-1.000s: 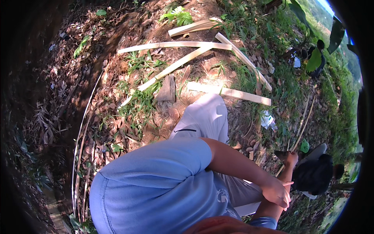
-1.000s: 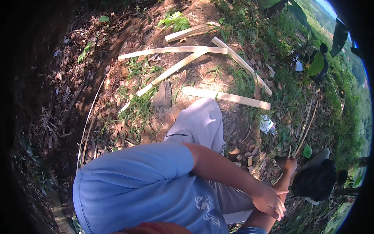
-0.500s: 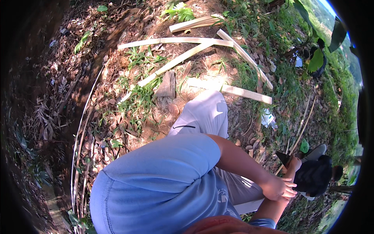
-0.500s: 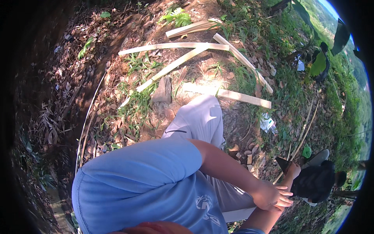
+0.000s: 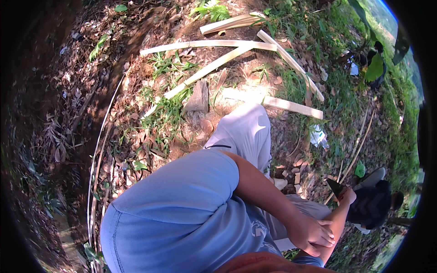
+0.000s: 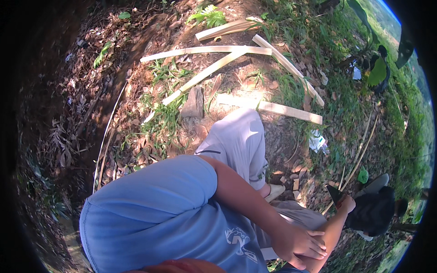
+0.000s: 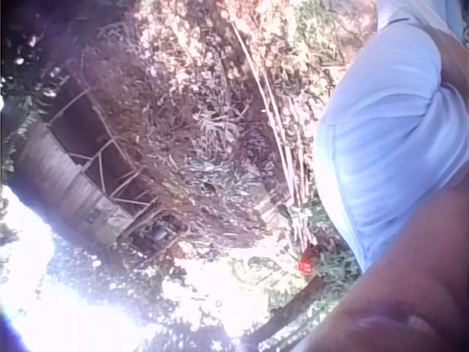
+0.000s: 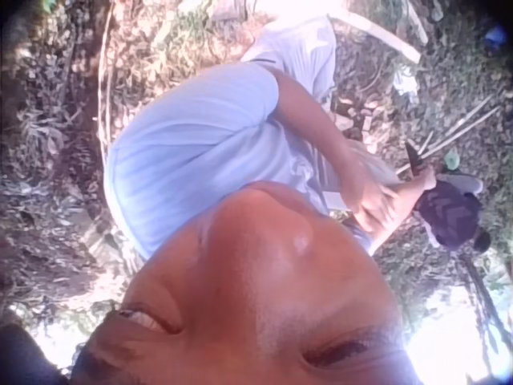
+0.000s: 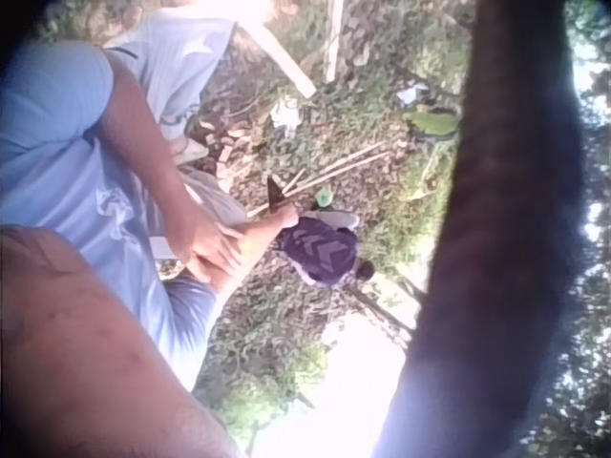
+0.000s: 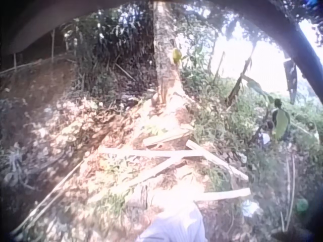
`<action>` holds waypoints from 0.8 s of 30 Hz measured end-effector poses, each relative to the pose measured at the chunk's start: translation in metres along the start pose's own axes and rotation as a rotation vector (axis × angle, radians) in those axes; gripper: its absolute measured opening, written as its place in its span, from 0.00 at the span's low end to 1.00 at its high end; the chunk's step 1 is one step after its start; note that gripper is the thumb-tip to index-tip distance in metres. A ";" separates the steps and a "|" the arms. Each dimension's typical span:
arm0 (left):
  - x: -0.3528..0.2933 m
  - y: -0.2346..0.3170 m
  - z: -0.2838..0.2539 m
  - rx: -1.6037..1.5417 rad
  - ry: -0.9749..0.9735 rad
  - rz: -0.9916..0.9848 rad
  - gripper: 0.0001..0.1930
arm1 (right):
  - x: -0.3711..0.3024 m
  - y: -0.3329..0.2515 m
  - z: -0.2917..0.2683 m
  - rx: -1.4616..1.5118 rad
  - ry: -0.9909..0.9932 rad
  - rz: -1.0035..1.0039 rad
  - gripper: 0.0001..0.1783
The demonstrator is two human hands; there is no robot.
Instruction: The person sits on the ground in a wooded area and uses a red-handled machete to split and shape thin wooden sticks. They repeatedly hold the sticks against their leg and strike them with the blade to create smaller pieces, which are placed on the ground nearby.
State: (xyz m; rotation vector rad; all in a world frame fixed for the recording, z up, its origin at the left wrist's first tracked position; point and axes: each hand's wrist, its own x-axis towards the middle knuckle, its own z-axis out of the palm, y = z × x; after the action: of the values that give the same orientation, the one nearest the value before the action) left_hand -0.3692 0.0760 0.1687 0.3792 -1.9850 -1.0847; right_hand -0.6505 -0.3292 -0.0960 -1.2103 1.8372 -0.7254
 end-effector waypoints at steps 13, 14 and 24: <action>0.011 -0.011 0.004 0.073 0.068 0.136 0.42 | -0.041 -0.030 0.010 -0.152 -0.039 -0.157 0.12; 0.015 -0.024 0.005 0.163 0.123 0.118 0.43 | -0.058 -0.050 0.036 -0.186 -0.061 -0.179 0.11; 0.099 -0.088 0.008 0.664 -0.266 0.004 0.36 | -0.038 -0.035 0.025 -0.194 -0.041 -0.115 0.14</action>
State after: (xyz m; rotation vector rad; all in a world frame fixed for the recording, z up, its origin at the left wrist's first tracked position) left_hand -0.4465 -0.0293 0.1467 0.5958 -2.5600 -0.4565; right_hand -0.6041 -0.3084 -0.0696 -1.4550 1.8490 -0.5907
